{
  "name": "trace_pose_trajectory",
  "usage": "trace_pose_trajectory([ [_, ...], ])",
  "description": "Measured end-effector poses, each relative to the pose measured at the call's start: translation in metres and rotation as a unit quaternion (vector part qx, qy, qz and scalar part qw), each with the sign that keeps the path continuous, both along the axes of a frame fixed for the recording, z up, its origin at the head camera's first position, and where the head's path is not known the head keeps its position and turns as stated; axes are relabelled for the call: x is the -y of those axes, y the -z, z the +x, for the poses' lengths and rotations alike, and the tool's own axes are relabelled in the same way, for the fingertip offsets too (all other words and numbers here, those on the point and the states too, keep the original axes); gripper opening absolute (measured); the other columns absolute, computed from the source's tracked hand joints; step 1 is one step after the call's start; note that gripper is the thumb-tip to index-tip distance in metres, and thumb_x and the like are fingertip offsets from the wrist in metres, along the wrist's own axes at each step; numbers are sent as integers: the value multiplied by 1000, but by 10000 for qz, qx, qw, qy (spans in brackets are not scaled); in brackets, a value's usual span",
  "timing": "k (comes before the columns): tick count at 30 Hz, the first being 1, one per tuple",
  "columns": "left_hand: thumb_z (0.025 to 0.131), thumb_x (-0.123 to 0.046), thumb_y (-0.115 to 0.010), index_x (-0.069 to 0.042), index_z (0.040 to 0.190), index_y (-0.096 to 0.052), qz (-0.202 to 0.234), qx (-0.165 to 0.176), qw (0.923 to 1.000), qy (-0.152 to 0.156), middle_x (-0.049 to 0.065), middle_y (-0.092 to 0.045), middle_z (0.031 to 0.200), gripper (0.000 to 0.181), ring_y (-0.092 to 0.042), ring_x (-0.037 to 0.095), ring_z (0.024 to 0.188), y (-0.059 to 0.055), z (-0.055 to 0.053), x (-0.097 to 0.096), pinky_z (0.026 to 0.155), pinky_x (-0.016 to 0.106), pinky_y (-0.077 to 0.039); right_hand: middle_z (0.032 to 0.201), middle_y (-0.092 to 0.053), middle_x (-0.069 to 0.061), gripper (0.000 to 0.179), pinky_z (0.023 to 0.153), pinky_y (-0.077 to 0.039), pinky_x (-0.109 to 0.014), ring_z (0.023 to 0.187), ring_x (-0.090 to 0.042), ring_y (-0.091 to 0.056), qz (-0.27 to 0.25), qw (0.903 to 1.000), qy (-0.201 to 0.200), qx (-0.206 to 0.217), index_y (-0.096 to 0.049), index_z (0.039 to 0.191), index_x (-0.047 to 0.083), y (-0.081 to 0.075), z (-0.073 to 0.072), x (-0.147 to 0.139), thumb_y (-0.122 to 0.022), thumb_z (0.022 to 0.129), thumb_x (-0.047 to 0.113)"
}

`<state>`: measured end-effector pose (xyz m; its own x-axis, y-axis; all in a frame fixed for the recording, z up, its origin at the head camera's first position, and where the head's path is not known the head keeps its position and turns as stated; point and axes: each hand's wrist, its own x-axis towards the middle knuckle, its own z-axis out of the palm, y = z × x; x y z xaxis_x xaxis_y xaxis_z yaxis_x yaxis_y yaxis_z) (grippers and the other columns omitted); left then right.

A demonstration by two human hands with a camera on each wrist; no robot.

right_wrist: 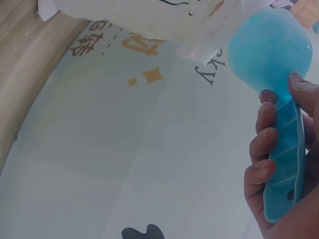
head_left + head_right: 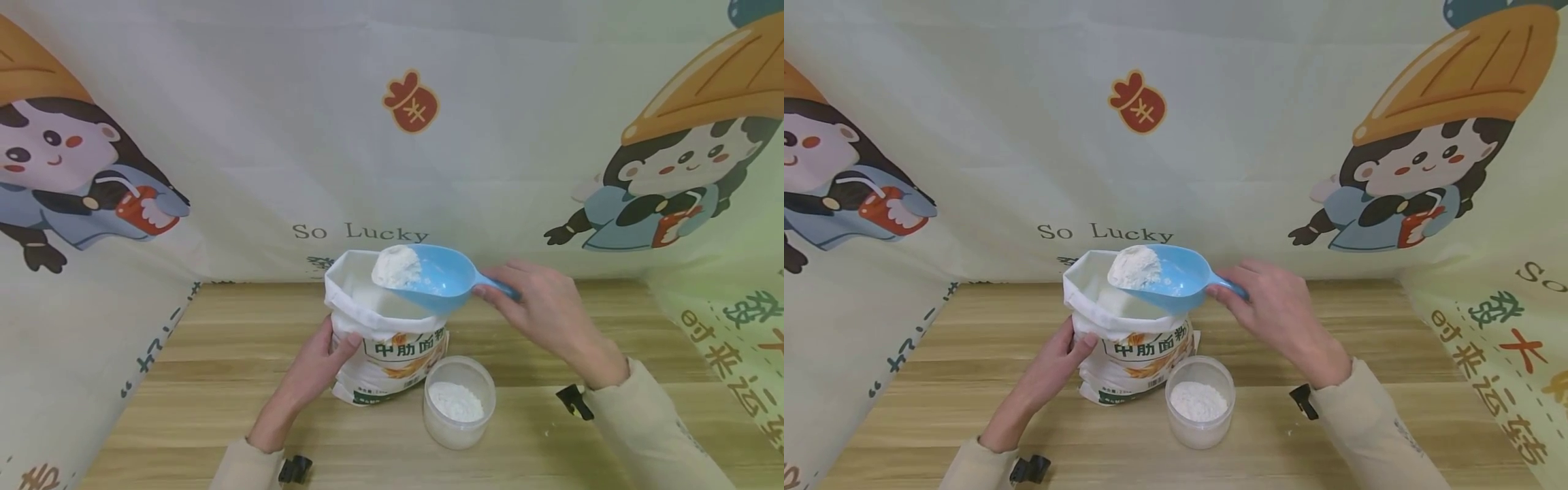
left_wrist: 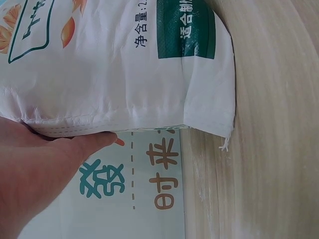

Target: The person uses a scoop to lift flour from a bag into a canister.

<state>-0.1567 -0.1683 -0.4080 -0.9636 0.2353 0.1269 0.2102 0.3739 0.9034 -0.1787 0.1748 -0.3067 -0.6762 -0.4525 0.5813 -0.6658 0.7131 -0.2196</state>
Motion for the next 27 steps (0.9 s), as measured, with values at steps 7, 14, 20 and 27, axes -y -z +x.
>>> trace_pose_trajectory([
  [7,107,-47,-53,-6,155,-38,0,59,10000,-18,20,-54,147,64,-50,39,138,3,1,0,110,63,-41,93,-76,-3,19,59,-52,-32,71,-15,-63,-27,10000,6,-31,-80,106,9,3,1,-4,-80,92,23],
  [14,105,-56,-52,-7,155,-37,92,29,9999,53,19,-54,148,71,-50,40,137,0,2,0,109,64,-42,89,-75,-2,19,58,-51,-32,68,-14,-62,-143,9998,-18,-111,-80,107,9,1,3,-9,-80,92,22],
  [20,105,-58,-51,-7,156,-37,67,44,10000,42,20,-53,148,73,-50,40,137,1,1,-1,110,64,-41,89,-75,-2,21,59,-51,-33,69,-13,-61,-165,9998,2,-127,-80,107,9,0,7,-18,-78,94,25],
  [27,105,-56,-51,-6,156,-36,-3,11,10000,-24,22,-52,150,73,-48,42,138,0,0,-1,110,64,-41,87,-74,-2,23,57,-50,-31,67,-12,-59,-244,9993,-41,-267,-80,105,8,0,9,-29,-75,97,29],
])
